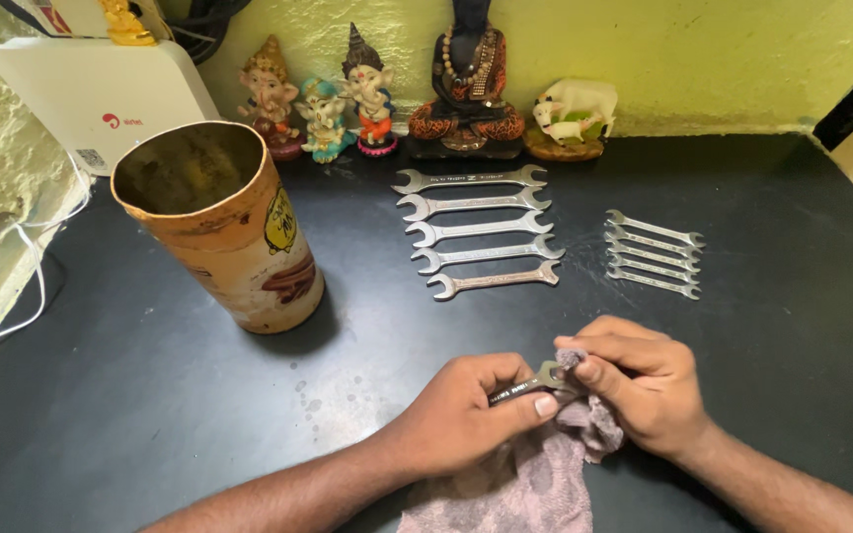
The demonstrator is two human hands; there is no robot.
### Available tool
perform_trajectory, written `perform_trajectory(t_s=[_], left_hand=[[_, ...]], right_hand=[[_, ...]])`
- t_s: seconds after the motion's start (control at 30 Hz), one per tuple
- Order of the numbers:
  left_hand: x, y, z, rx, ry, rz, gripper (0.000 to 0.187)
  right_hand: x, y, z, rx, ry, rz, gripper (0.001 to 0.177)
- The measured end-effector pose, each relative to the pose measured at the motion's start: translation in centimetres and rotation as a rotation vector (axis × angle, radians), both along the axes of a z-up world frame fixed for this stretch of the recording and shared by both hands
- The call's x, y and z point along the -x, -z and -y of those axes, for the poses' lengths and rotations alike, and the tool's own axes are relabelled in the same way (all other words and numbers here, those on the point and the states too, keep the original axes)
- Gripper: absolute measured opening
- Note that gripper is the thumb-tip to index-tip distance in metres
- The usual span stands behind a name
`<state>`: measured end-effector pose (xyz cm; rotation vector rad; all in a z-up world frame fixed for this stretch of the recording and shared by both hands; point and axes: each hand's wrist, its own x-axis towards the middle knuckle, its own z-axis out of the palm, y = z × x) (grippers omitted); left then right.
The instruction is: The person removes wrenches from a cylindrical container, wipes them with a cloth, and arranges them on the table.
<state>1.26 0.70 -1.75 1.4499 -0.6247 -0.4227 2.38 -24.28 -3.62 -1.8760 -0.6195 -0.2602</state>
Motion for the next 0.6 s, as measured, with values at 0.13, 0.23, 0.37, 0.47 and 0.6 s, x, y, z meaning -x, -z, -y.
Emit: perform_trajectory(t_s=[0.13,0.23,0.37,0.47,0.6], left_hand=[[0.4,-0.8,-0.4,-0.097,0.044,-0.148,0.021],[0.4,-1.4,-0.4,-0.012,0.110,-0.274,0.018],[0.3,-1.6,-0.3,-0.138,0.049,-0.112,0.029],[0.3,-1.8,-0.4,-0.232,0.013,-0.056,0.038],[0.3,-1.8,-0.5,-0.260,0.021,-0.121,0.042]], right_hand=[[0.1,-0.3,0.0,-0.025,-0.001,0.091,0.022],[0.2,-1.0,-0.3,-0.014,-0.086,0.145,0.016],[0.5,-3.0,-0.9,0.135,-0.132,0.393,0.023],[0.8,-4.4,-1.6,0.233,-0.130,0.599,0.030],[1.2,-5.4,-2.4,0.293,-0.082,0.735,0.029]])
